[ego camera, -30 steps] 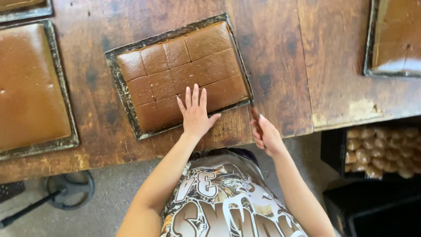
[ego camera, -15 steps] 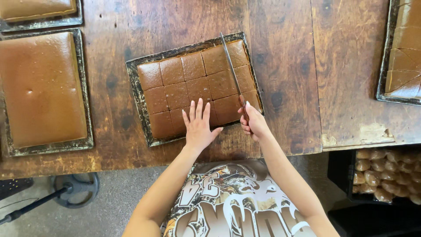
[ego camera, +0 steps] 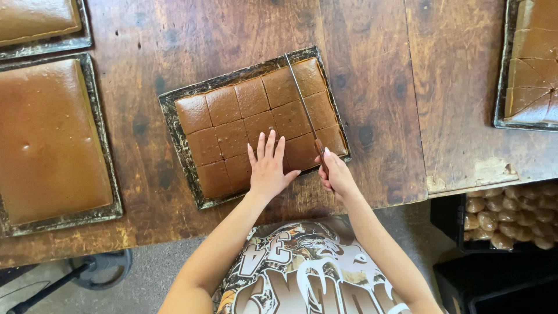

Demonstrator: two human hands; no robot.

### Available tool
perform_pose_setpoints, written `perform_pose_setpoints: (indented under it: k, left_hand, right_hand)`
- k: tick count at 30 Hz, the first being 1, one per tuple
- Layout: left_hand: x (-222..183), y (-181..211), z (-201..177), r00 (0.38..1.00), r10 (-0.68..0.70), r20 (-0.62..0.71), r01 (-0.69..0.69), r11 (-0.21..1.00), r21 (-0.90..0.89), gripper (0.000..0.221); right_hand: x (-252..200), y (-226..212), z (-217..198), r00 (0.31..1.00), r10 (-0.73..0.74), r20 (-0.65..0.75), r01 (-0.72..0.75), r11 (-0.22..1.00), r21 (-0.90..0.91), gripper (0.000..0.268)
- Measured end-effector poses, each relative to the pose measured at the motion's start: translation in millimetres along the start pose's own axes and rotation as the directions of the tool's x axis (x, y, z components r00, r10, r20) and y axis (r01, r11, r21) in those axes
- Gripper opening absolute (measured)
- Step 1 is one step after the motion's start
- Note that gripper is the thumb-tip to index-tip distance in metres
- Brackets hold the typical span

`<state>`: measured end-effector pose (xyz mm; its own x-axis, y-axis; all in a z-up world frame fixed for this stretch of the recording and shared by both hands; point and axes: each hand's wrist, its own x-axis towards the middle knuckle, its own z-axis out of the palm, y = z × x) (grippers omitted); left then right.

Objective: The person uses a long knife to cut large rectangular trays of brownies into smaller squares and triangles.

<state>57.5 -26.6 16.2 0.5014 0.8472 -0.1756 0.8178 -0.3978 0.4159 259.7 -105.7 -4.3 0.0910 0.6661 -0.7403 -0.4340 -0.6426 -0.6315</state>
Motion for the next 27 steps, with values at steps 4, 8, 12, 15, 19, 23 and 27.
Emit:
perform_pose_setpoints:
  k: [4,8,12,15,19,23,27]
  left_hand:
    - [13,1,0,0.998,0.061,0.022,-0.061,0.998,-0.014,0.105]
    - [66,-18,2,0.992,0.079,-0.094,-0.081,0.997,-0.017,0.095]
    - [157,-42,-8,0.986,0.05,-0.16,-0.019,0.981,0.194,0.076]
    - [203,-47,-12,0.994,0.05,-0.094,-0.038,0.992,0.124,0.058]
    - [217,-52,-3,0.999,0.002,0.045,-0.01,0.982,0.191,0.051]
    - [215,-53,4,0.999,0.034,-0.037,-0.028,0.988,0.151,0.049]
    - [210,-47,1,1.0,0.017,-0.006,-0.016,0.989,0.146,0.042]
  right_hand:
    - [6,-1,4,0.998,0.037,-0.044,-0.039,0.999,-0.039,0.037]
    - [7,2,3,0.998,0.047,-0.029,-0.049,0.997,-0.058,0.035]
    - [7,-1,6,0.996,0.05,-0.069,-0.057,0.994,-0.092,0.034]
    - [-2,-3,4,0.997,0.04,-0.061,-0.043,0.997,-0.058,0.035]
    - [-18,-4,1,0.992,0.075,-0.103,-0.083,0.994,-0.075,0.037]
    - [1,-3,11,0.993,0.047,-0.108,-0.061,0.991,-0.12,0.038]
    - [-11,10,5,0.997,0.024,-0.071,-0.03,0.996,-0.082,0.035]
